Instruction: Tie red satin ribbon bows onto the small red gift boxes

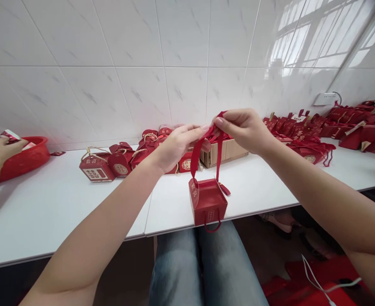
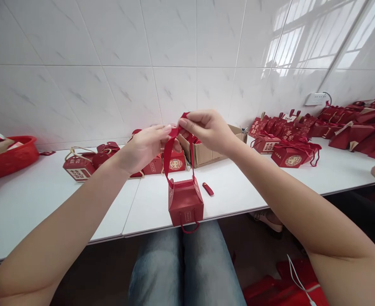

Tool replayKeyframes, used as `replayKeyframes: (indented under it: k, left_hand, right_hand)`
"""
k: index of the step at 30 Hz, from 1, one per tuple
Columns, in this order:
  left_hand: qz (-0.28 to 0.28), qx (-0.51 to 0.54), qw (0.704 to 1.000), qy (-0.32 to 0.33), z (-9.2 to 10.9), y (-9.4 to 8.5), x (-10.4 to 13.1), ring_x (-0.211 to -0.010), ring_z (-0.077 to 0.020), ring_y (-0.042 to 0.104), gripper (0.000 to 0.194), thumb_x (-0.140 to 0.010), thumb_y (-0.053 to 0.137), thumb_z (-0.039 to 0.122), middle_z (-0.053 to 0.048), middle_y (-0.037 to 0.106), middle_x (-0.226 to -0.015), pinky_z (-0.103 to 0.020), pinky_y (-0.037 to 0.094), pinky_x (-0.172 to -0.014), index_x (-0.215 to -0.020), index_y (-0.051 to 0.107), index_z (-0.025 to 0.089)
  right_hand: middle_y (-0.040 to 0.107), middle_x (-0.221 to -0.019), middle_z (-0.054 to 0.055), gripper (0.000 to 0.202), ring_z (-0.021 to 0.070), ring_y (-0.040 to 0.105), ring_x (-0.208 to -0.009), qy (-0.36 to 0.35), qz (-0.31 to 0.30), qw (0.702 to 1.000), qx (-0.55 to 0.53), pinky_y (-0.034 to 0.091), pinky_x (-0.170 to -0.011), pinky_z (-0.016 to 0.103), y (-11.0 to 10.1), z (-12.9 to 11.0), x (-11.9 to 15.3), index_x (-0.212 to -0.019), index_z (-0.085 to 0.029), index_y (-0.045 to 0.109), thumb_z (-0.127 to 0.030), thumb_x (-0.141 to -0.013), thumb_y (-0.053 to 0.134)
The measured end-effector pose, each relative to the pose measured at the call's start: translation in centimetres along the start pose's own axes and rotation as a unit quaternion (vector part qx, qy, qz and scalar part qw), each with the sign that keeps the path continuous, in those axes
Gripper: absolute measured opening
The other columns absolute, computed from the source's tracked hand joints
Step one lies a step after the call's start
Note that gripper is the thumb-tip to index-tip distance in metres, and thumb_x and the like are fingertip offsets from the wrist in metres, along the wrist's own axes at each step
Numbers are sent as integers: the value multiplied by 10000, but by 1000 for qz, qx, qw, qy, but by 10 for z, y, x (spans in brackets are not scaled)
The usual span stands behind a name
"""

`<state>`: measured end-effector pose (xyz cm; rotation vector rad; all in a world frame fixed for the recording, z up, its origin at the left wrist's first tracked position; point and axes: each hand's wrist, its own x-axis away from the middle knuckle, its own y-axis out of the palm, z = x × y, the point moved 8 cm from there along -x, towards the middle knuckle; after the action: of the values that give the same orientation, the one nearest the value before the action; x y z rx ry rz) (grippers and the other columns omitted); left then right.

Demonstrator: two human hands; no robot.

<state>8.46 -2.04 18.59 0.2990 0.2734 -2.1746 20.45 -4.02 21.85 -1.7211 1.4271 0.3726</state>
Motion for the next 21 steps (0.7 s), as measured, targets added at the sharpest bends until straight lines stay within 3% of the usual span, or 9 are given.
replayKeyframes:
  k: [4, 8, 12, 15, 21]
  left_hand:
    - [42, 72, 996, -12, -2, -13, 2, -679, -199, 629, 200, -790, 556, 276, -57, 664, -686, -360, 487, -708, -874, 661, 128]
    - [66, 51, 996, -34, -3, -15, 3, -647, -135, 606, 202, -723, 623, 70, -35, 673, -729, -304, 474, -681, -911, 646, 138]
    - [21, 32, 998, -50, -6, -4, 3, -714, -142, 632, 243, -706, 684, 61, -36, 687, -801, -313, 493, -715, -926, 656, 160]
    - [30, 2, 999, -16, 0, -3, 1, -730, -174, 651, 190, -695, 741, 143, -63, 690, -803, -348, 507, -733, -867, 661, 141]
    - [143, -64, 978, 139, 36, -14, 11, -903, -223, 650, 212, -703, 709, 92, -25, 679, -760, -326, 483, -793, -877, 629, 183]
  right_hand:
    - [627, -780, 26, 263, 141, 558, -700, -125, -45, 976, 173, 449, -647, 300, -2, -22, 8, -722, -229, 673, -425, -858, 563]
    - [629, -844, 24, 198, 172, 565, -796, -151, -103, 954, 239, 466, -768, 351, 5, -24, 9, -781, -283, 680, -423, -852, 559]
    - [622, -833, 28, 159, 189, 563, -826, -161, -100, 951, 244, 452, -842, 397, 7, -25, 8, -789, -285, 674, -388, -852, 570]
    - [633, -836, 27, 155, 187, 572, -825, -138, -46, 965, 220, 463, -828, 384, 4, -24, 8, -776, -279, 681, -381, -845, 586]
    - [656, -808, 32, 275, 176, 618, -818, -20, 150, 988, 31, 502, -754, 337, -8, -8, 23, -757, -232, 698, -465, -843, 579]
